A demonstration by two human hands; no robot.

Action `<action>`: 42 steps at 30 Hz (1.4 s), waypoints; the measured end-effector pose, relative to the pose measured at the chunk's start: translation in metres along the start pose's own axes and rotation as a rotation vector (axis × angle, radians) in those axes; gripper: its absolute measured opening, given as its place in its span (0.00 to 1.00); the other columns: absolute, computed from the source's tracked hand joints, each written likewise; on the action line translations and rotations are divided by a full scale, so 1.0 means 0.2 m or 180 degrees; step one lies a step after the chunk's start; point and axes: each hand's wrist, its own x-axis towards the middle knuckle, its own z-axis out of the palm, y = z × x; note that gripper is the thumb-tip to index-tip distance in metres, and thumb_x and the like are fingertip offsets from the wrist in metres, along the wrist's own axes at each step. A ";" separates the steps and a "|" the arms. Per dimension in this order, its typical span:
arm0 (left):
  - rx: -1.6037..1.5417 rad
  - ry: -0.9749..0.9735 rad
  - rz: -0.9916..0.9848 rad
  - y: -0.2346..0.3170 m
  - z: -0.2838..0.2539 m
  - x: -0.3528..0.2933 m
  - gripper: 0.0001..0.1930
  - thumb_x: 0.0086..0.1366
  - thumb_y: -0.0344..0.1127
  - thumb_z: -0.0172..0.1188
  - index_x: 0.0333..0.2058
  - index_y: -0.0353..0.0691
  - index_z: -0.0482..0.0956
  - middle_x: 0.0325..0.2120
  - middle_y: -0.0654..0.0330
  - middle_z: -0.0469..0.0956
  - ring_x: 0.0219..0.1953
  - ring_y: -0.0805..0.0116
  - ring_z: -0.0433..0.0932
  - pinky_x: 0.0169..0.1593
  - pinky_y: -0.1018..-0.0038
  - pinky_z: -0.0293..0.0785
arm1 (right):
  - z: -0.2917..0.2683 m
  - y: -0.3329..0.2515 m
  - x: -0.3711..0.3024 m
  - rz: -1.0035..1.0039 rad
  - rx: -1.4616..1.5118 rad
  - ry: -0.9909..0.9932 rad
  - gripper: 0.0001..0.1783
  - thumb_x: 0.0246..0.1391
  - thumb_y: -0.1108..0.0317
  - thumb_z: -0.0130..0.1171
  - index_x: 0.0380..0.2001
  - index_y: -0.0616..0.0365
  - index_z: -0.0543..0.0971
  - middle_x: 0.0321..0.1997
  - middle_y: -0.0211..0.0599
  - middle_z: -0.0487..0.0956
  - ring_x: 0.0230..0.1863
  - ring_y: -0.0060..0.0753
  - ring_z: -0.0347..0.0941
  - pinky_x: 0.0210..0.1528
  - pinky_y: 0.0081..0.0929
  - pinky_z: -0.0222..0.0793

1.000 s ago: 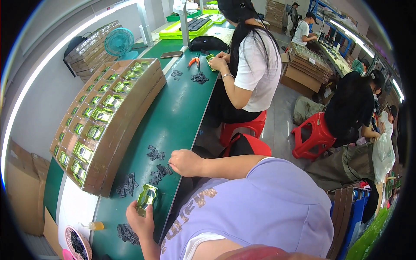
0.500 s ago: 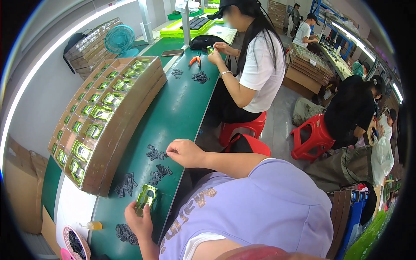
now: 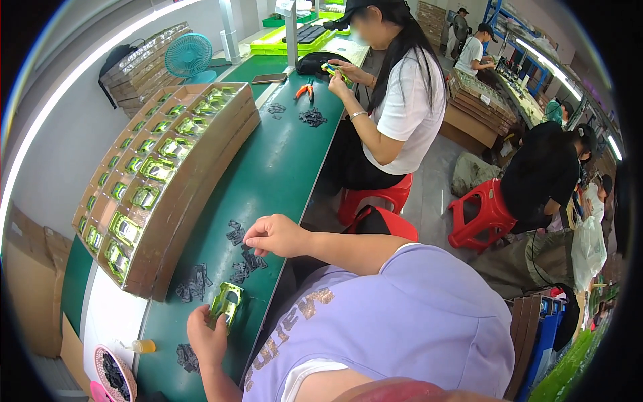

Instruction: The person assembles toy car bodies by fitting plastic pieces into each car body by hand and placing the assembled car bodies into a box.

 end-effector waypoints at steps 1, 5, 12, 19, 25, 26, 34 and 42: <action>-0.0003 -0.0002 -0.0002 0.00 0.00 0.01 0.19 0.52 0.28 0.68 0.44 0.31 0.76 0.38 0.50 0.77 0.39 0.55 0.77 0.47 0.63 0.73 | 0.00 0.00 0.01 0.0004 -0.0002 -0.0001 0.11 0.62 0.69 0.59 0.41 0.67 0.82 0.40 0.38 0.79 0.34 0.24 0.81 0.38 0.22 0.79; -0.0078 -0.0005 0.0011 0.00 0.01 0.02 0.16 0.50 0.25 0.67 0.39 0.32 0.77 0.35 0.51 0.77 0.38 0.54 0.77 0.45 0.63 0.73 | 0.02 0.00 0.02 -0.0056 0.0084 -0.0012 0.11 0.62 0.70 0.59 0.40 0.67 0.82 0.38 0.38 0.80 0.33 0.24 0.81 0.36 0.21 0.80; -0.0371 0.0082 -0.0143 -0.07 0.04 0.01 0.11 0.51 0.22 0.64 0.36 0.31 0.77 0.33 0.51 0.77 0.35 0.56 0.77 0.42 0.65 0.74 | 0.04 0.01 0.04 -0.0090 0.0174 0.0022 0.10 0.60 0.72 0.59 0.39 0.69 0.83 0.40 0.40 0.77 0.33 0.25 0.81 0.36 0.22 0.80; -0.0512 0.0176 -0.0065 -0.10 0.06 0.01 0.11 0.52 0.22 0.63 0.36 0.30 0.77 0.32 0.52 0.76 0.33 0.58 0.77 0.39 0.68 0.74 | 0.07 0.00 0.06 0.0023 0.0118 -0.0131 0.10 0.61 0.71 0.59 0.42 0.66 0.83 0.40 0.37 0.76 0.35 0.26 0.81 0.39 0.22 0.79; -0.0665 0.0222 -0.0057 -0.11 0.08 -0.01 0.10 0.53 0.21 0.62 0.35 0.30 0.77 0.31 0.53 0.75 0.31 0.60 0.76 0.38 0.69 0.73 | 0.09 0.02 0.07 0.0103 0.0050 -0.0209 0.09 0.61 0.72 0.59 0.41 0.65 0.83 0.40 0.37 0.76 0.35 0.25 0.80 0.38 0.22 0.79; -0.0701 0.0234 -0.0073 -0.11 0.08 -0.01 0.10 0.53 0.21 0.62 0.35 0.30 0.77 0.31 0.53 0.75 0.31 0.61 0.76 0.38 0.69 0.73 | 0.09 0.01 0.06 0.0088 0.0027 -0.0225 0.09 0.61 0.72 0.59 0.41 0.65 0.83 0.40 0.37 0.76 0.35 0.25 0.80 0.37 0.21 0.79; -0.0655 0.0327 -0.0171 -0.12 0.08 -0.03 0.08 0.54 0.23 0.63 0.35 0.33 0.79 0.30 0.52 0.77 0.33 0.56 0.77 0.40 0.66 0.74 | 0.15 0.05 0.11 -0.0138 0.0103 -0.0455 0.09 0.55 0.73 0.63 0.40 0.61 0.84 0.35 0.32 0.78 0.30 0.23 0.80 0.35 0.22 0.77; -0.1042 0.0298 -0.0243 -0.14 0.05 0.00 0.12 0.56 0.25 0.65 0.40 0.33 0.79 0.34 0.57 0.80 0.37 0.67 0.80 0.44 0.73 0.77 | 0.32 0.00 0.12 -0.0532 -0.0227 -0.0606 0.09 0.55 0.82 0.63 0.40 0.66 0.81 0.36 0.35 0.82 0.38 0.24 0.81 0.42 0.20 0.78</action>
